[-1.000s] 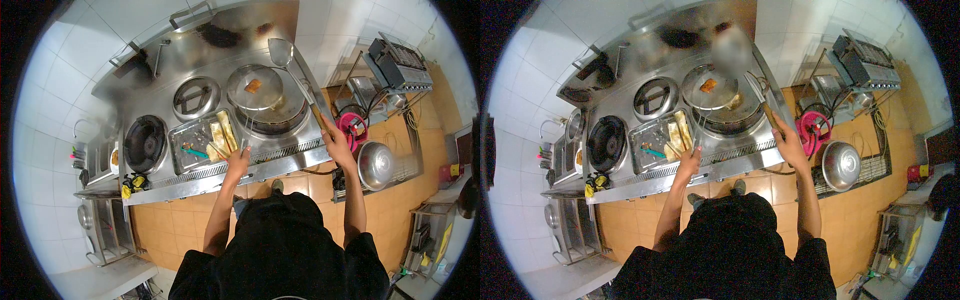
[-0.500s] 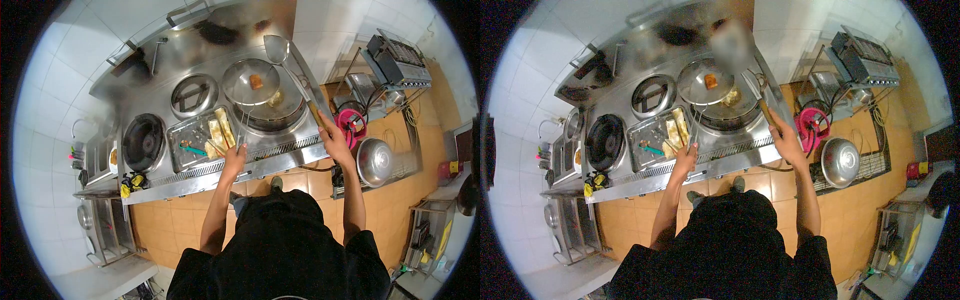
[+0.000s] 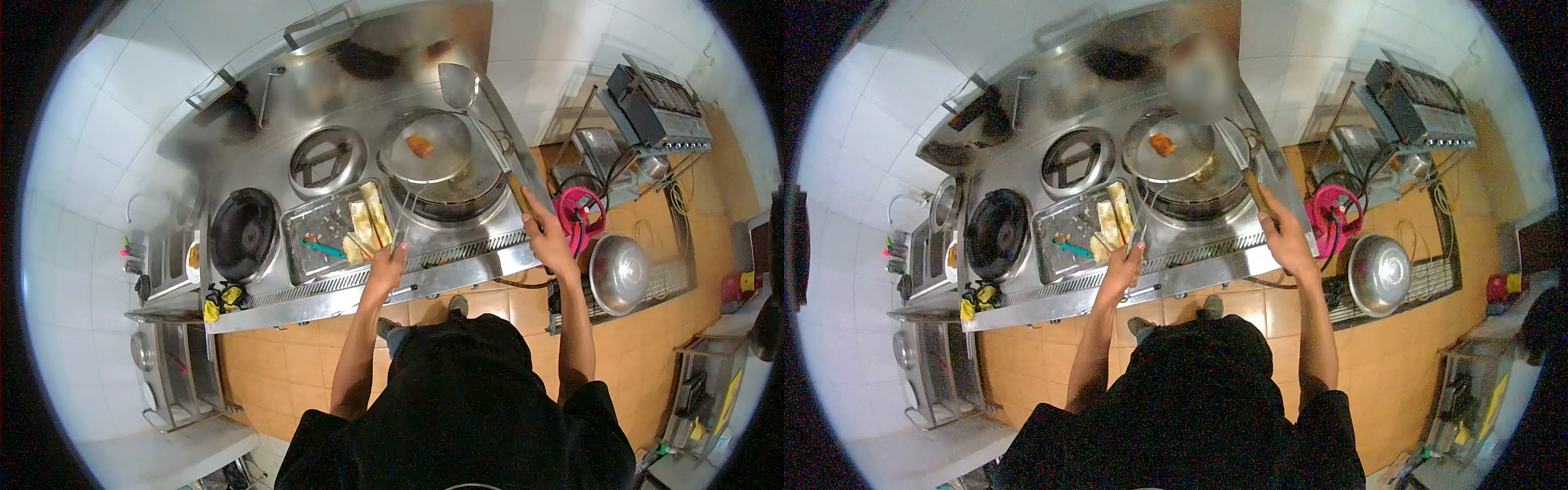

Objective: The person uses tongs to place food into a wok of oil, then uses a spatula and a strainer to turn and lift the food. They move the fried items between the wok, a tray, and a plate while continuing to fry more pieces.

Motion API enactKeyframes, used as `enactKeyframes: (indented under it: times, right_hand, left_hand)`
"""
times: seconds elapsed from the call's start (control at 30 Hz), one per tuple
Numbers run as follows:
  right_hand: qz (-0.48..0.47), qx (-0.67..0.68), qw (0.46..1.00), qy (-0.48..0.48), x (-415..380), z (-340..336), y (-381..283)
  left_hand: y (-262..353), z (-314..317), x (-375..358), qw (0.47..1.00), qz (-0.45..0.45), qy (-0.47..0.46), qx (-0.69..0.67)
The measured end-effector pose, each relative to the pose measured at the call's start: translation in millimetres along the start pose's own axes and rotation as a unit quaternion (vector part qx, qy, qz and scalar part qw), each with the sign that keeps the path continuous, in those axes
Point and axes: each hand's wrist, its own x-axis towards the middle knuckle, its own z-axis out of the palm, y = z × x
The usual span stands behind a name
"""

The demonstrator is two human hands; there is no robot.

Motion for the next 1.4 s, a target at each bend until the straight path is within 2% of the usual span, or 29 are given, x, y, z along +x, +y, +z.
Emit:
enactKeyframes:
  times: [0.17, 0.23, 0.27, 0.4, 0.57, 0.63, 0.87, 0.93, 0.97, 1.03, 1.13, 1.27, 1.33, 1.4]
  right_hand:
    - [0.012, -0.001, 1.000, 0.000, -0.3, -0.1, -2.3]
    - [0.006, -0.013, 1.000, 0.005, -1.0, -0.6, 2.2]
    - [0.008, -0.013, 1.000, 0.004, -1.9, -0.6, 2.6]
    - [0.009, -0.004, 1.000, 0.003, -1.5, -0.7, 0.9]
    - [0.021, 0.014, 1.000, -0.005, -1.3, 3.6, 3.7]
    - [-0.044, -0.032, 0.998, 0.017, 1.8, 7.3, 18.2]
    - [-0.069, -0.036, 0.997, 0.004, 1.5, 5.4, 10.3]
    - [0.134, 0.054, 0.990, -0.011, -6.6, 6.6, -25.0]
    - [0.133, 0.051, 0.990, -0.018, -5.0, 8.9, -18.5]
    - [0.033, 0.023, 0.999, 0.007, 2.2, 10.6, 5.2]
    - [0.026, -0.002, 1.000, 0.002, 4.3, 10.2, 9.9]
    - [0.048, 0.019, 0.999, 0.009, -0.6, 7.6, 10.4]
    - [0.049, 0.005, 0.999, 0.010, -1.9, 5.1, 12.7]
    - [0.050, -0.009, 0.999, 0.012, -2.3, 2.9, 11.6]
  left_hand:
    - [-0.2, -5.5, 0.2, 1.000, 0.021, 0.016, 0.011]
    - [3.4, -12.5, 3.1, 0.999, -0.029, 0.027, 0.010]
    - [1.2, -11.5, 4.3, 1.000, 0.006, 0.016, -0.016]
    - [2.2, -3.9, -1.1, 0.999, -0.002, 0.051, -0.006]
    - [-2.5, -4.9, -0.5, 0.999, -0.006, 0.031, -0.014]
    - [-0.2, -3.5, -1.3, 0.998, -0.016, 0.039, -0.040]
    - [13.5, -25.2, -8.6, 0.994, -0.037, 0.063, -0.084]
    - [11.2, -26.9, -12.1, 0.992, -0.037, 0.075, -0.093]
    - [6.8, -24.0, -13.4, 0.993, -0.017, 0.077, -0.084]
    - [-3.0, -22.7, -15.2, 0.993, 0.003, 0.085, -0.080]
    - [-12.8, -21.3, -9.8, 0.995, 0.019, 0.091, 0.033]
    - [-14.3, -10.1, -5.2, 0.997, 0.026, 0.066, -0.008]
    - [-16.4, -6.7, -3.1, 0.994, 0.082, 0.041, 0.058]
    - [-13.7, -7.3, 3.2, 0.997, 0.058, 0.021, 0.053]
